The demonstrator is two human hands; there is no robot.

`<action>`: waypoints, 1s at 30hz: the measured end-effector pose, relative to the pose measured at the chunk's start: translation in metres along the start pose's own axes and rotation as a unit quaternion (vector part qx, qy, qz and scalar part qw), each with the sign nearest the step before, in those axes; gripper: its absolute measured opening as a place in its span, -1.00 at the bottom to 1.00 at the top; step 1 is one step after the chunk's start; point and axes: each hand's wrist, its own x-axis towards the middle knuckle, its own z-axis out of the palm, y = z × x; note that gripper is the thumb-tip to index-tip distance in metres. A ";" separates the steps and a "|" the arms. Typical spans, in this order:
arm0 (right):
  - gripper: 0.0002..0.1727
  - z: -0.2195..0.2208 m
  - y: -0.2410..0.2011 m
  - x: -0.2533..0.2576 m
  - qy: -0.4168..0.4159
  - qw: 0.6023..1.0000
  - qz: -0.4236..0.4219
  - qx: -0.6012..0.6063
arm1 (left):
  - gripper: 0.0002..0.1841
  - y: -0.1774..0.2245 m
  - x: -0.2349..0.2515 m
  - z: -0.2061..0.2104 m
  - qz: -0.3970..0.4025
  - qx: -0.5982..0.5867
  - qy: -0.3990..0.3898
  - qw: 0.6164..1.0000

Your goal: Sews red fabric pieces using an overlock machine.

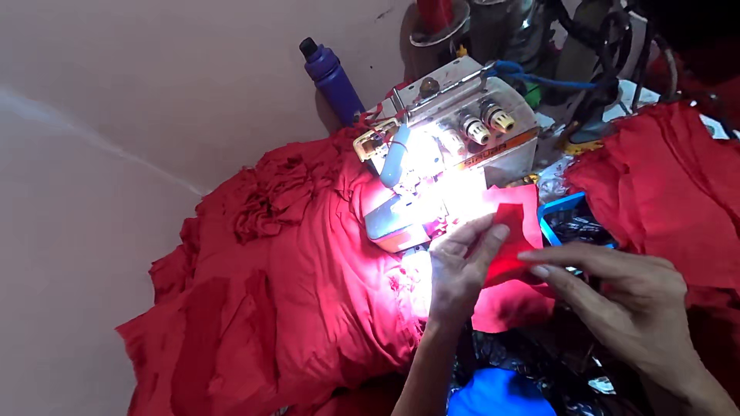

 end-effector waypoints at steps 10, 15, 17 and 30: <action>-0.89 0.051 -0.010 0.008 -0.005 0.992 0.092 0.090 | -0.78 0.019 -0.044 -0.042 0.037 0.082 0.015 0.996; -0.84 0.074 -0.018 0.000 -0.042 0.981 0.129 0.141 | -0.84 0.022 -0.056 -0.063 0.069 0.109 0.028 0.991; -0.81 0.077 -0.022 -0.001 -0.114 0.958 0.166 0.203 | -0.87 0.028 -0.058 -0.082 0.077 0.141 0.005 0.987; -0.89 0.097 -0.022 -0.019 -0.249 0.914 0.166 0.276 | -0.84 0.071 -0.051 -0.145 0.141 0.207 -0.059 0.966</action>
